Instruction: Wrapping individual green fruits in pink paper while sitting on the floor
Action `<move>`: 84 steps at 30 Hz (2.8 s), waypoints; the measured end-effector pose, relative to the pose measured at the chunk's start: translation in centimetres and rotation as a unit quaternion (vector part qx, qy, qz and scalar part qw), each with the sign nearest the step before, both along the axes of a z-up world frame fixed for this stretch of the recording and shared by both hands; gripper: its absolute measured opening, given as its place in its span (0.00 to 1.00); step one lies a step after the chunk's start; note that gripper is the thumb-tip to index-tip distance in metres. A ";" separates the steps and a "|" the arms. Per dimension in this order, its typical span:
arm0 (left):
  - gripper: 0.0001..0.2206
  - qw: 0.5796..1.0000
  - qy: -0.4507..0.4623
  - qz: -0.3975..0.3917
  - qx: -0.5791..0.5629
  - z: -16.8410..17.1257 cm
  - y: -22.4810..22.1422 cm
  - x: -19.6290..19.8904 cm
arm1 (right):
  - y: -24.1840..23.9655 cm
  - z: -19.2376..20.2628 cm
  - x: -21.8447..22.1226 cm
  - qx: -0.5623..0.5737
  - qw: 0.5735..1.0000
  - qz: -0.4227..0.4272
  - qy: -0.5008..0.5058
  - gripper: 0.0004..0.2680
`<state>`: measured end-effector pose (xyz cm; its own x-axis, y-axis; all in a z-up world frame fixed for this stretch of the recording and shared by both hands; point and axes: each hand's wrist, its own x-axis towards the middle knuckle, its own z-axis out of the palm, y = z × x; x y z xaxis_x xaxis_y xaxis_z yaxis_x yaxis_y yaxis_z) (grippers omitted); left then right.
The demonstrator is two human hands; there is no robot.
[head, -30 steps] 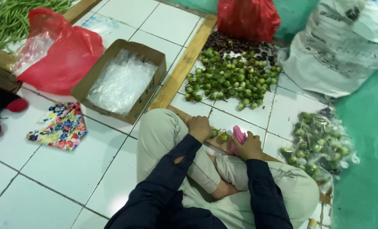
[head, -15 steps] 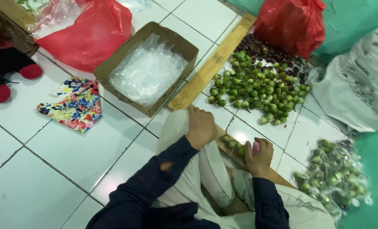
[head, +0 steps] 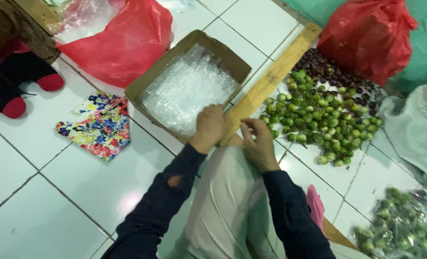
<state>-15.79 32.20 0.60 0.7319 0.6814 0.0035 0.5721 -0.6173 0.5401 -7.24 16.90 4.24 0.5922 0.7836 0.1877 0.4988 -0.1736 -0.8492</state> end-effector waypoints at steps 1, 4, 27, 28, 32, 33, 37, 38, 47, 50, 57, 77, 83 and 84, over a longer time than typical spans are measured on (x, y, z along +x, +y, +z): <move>0.14 1.000 0.002 0.004 0.001 -1.1 1.9 -0.1 | 2.0 0.0 -0.3 0.001 1.000 0.004 0.002 0.09; 0.18 0.997 0.029 0.071 0.007 -3.2 6.8 -0.4 | 7.7 -0.6 -0.6 0.007 0.999 0.046 -0.028 0.10; 0.18 0.988 -0.044 0.133 0.063 -8.6 12.0 -1.1 | 9.8 -4.3 2.4 -0.038 0.982 0.006 0.184 0.13; 0.18 0.988 -0.047 0.132 0.068 -6.5 11.2 -1.7 | 9.4 -3.6 2.2 -0.032 0.983 0.005 0.182 0.13; 0.19 0.995 -0.083 0.045 0.018 0.2 7.8 -3.2 | 7.7 -1.0 2.3 0.013 0.952 -0.083 0.293 0.15; 0.19 0.996 -0.094 0.011 -0.004 1.4 6.9 -3.3 | 7.3 -0.3 2.5 0.035 0.922 -0.111 0.368 0.17; 0.19 0.988 -0.134 -0.063 0.046 1.5 3.4 -1.5 | 2.3 7.2 2.6 0.055 0.862 -0.092 0.495 0.29; 0.18 0.984 -0.129 -0.092 0.084 2.0 2.2 -1.2 | 1.2 7.6 3.3 0.089 0.846 -0.098 0.516 0.30; 0.23 0.943 -0.197 -0.231 0.140 6.5 -6.8 4.1 | -10.1 8.6 8.5 0.234 0.870 -0.158 0.404 0.03; 0.32 0.925 -0.252 -0.285 0.011 9.5 -10.6 5.4 | -13.6 9.3 9.1 0.236 0.915 -0.202 0.258 0.03; 0.29 0.850 -0.325 -0.333 -0.246 12.5 -21.0 9.4 | -19.4 7.8 9.3 0.226 0.948 -0.219 0.050 0.06; 0.13 0.662 -0.195 -0.074 -0.720 -2.8 -26.8 17.6 | -27.5 -4.1 10.6 0.293 0.819 -0.310 0.383 0.06; 0.17 0.682 -0.202 -0.068 -0.700 -3.0 -27.0 18.4 | -27.4 -1.6 10.9 0.369 0.711 -0.246 0.546 0.10; 0.21 0.715 -0.225 -0.112 -0.652 -2.7 -27.0 18.1 | -27.0 -0.2 10.4 0.332 0.764 -0.245 0.496 0.15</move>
<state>2.32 5.17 -2.14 0.9482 0.1846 -0.2586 0.1254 0.5302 0.8386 3.21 -10.10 4.04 0.8931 0.3493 -0.2835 -0.4336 0.5004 -0.7494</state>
